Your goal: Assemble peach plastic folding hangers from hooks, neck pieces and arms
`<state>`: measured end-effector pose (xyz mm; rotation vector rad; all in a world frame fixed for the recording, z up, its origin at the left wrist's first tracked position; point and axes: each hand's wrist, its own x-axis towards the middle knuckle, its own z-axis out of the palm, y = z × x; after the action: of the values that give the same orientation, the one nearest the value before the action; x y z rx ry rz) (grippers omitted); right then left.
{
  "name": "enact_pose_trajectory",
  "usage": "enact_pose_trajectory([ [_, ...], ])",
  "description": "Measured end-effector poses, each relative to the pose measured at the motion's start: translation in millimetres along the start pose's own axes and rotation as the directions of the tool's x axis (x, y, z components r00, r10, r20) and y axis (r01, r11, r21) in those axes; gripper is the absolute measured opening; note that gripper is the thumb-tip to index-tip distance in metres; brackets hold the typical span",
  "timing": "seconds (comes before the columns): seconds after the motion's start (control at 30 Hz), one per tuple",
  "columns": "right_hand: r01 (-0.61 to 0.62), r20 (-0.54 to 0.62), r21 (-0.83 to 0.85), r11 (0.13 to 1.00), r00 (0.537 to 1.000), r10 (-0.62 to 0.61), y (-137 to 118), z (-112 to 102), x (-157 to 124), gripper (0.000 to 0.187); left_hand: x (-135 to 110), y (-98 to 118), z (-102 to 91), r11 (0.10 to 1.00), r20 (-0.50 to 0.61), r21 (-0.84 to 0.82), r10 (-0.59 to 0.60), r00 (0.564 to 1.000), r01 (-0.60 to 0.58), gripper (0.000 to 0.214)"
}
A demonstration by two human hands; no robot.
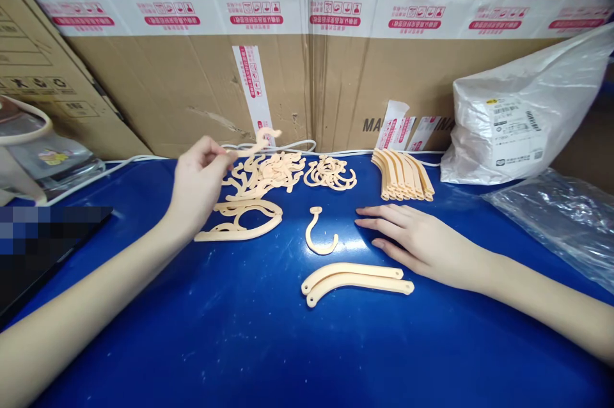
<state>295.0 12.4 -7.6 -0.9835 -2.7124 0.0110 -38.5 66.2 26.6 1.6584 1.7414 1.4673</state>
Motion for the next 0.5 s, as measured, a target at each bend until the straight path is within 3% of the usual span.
enact_pose_trajectory([
  [0.1, -0.116, -0.046, 0.187, 0.976, 0.991, 0.127, -3, -1, -1, 0.043, -27, 22, 8.2, 0.995, 0.230, -0.083, -0.035, 0.972, 0.056, 0.020],
  [0.2, -0.174, -0.129, 0.375, 0.910, 0.963, 0.237, -9, -2, -2, 0.052, -58, 40, 14.5, 0.988, 0.443, -0.120, -0.036, 0.896, 0.099, 0.022],
  [0.27, -0.154, -0.182, 0.426, 0.891, 0.951, 0.251, -13, -3, -3, 0.050, -74, 47, 17.2, 0.970, 0.578, -0.176, -0.038, 0.815, 0.170, 0.022],
  [0.37, -0.088, -0.241, 0.377, 0.922, 0.952, 0.190, -18, -4, -5, 0.038, -88, 52, 19.9, 0.953, 0.677, -0.196, -0.039, 0.735, 0.231, 0.023],
  [0.5, 0.009, -0.277, 0.184, 0.983, 0.960, 0.043, -19, -5, -4, 0.022, -94, 51, 21.1, 0.956, 0.714, -0.175, -0.042, 0.699, 0.237, 0.024],
])
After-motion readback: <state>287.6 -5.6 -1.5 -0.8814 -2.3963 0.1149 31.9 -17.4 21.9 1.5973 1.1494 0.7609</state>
